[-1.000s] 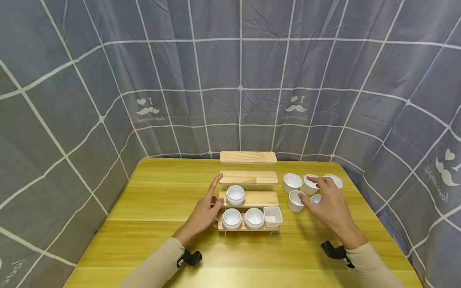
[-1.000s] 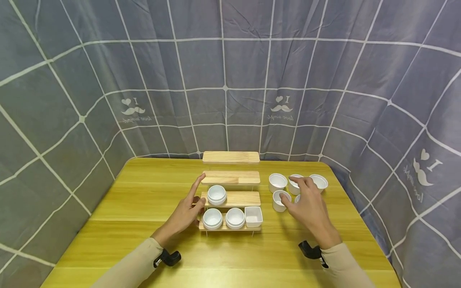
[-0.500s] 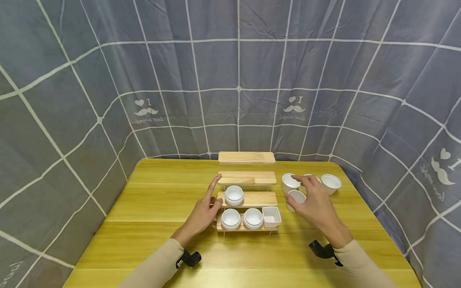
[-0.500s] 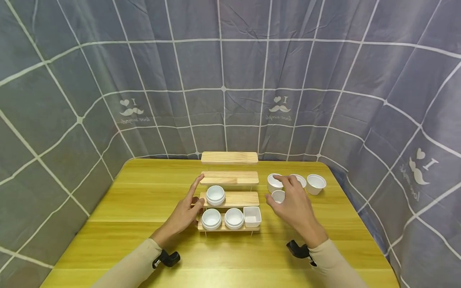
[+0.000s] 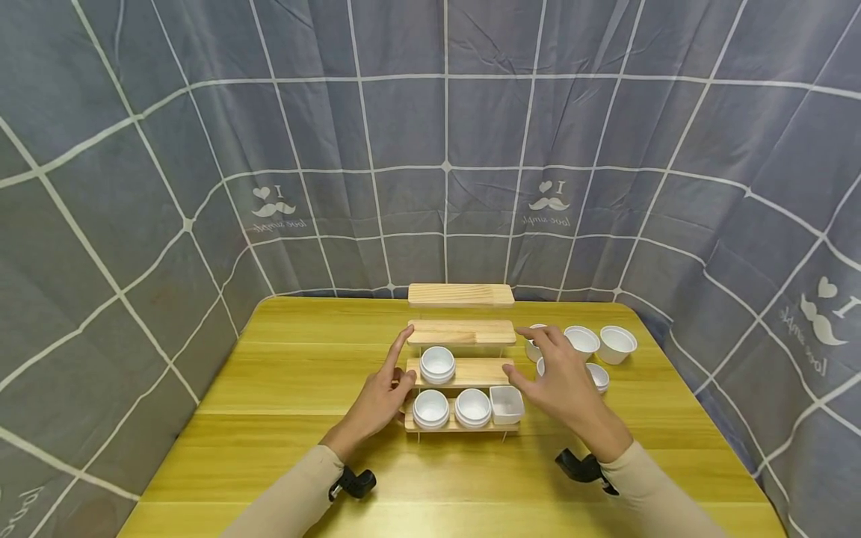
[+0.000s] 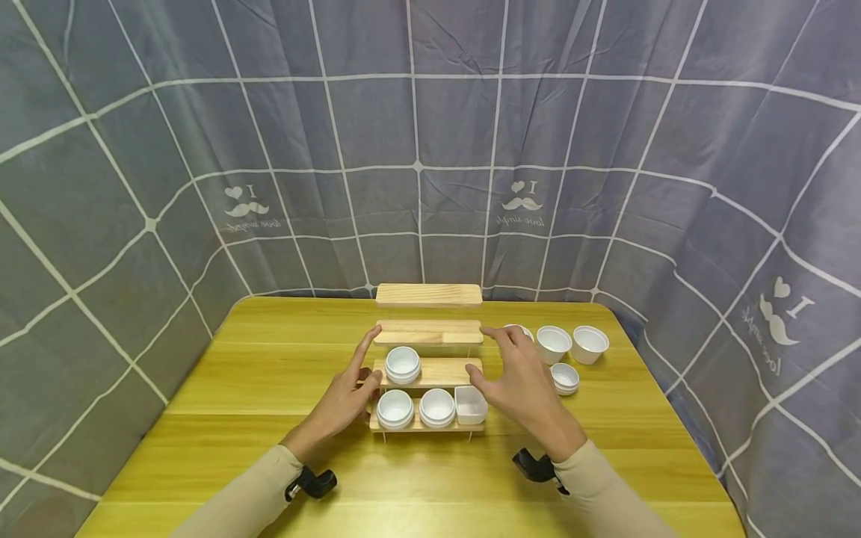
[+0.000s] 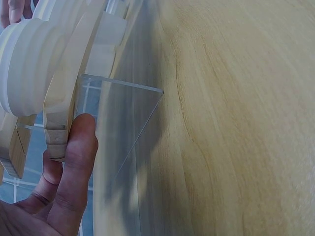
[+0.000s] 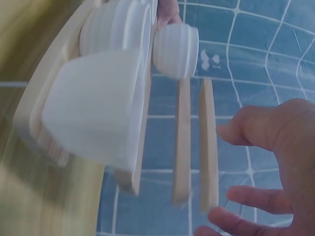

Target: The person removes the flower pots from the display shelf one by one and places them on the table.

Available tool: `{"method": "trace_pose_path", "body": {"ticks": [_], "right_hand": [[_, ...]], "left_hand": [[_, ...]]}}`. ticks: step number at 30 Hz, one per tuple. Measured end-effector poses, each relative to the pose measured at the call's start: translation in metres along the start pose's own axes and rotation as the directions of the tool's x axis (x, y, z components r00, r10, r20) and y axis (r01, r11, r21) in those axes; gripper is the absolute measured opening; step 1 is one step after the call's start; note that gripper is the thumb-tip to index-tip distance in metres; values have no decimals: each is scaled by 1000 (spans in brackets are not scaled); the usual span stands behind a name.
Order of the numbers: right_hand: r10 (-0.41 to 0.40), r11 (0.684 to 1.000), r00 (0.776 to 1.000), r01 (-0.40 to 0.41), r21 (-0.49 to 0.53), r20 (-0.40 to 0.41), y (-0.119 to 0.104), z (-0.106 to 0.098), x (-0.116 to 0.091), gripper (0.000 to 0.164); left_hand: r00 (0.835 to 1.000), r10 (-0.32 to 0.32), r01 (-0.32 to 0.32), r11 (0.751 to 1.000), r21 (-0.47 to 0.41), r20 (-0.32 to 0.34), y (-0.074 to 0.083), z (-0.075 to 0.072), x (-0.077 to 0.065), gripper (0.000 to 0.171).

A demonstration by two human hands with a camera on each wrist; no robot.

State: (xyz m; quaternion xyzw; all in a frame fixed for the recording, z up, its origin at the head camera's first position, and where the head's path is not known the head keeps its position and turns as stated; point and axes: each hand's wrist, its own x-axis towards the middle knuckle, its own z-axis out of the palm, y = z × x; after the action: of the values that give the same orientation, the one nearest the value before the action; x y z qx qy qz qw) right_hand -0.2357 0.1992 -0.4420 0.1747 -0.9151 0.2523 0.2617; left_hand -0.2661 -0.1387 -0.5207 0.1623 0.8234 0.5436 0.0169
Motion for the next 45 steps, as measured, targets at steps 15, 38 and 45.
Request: {"method": "trace_pose_path", "body": {"ticks": [15, 38, 45], "right_hand": [[-20, 997, 997, 14, 75, 77, -32, 16, 9, 67], [-78, 994, 985, 65, 89, 152, -60, 39, 15, 73], [-84, 994, 984, 71, 83, 156, -66, 46, 16, 75]], "left_hand": [[1000, -1, 1, 1000, 0, 1, -2, 1, 0, 85], [1000, 1, -1, 1000, -15, 9, -2, -1, 1, 82], [1000, 4, -3, 1000, -16, 19, -4, -1, 1, 82]]}}
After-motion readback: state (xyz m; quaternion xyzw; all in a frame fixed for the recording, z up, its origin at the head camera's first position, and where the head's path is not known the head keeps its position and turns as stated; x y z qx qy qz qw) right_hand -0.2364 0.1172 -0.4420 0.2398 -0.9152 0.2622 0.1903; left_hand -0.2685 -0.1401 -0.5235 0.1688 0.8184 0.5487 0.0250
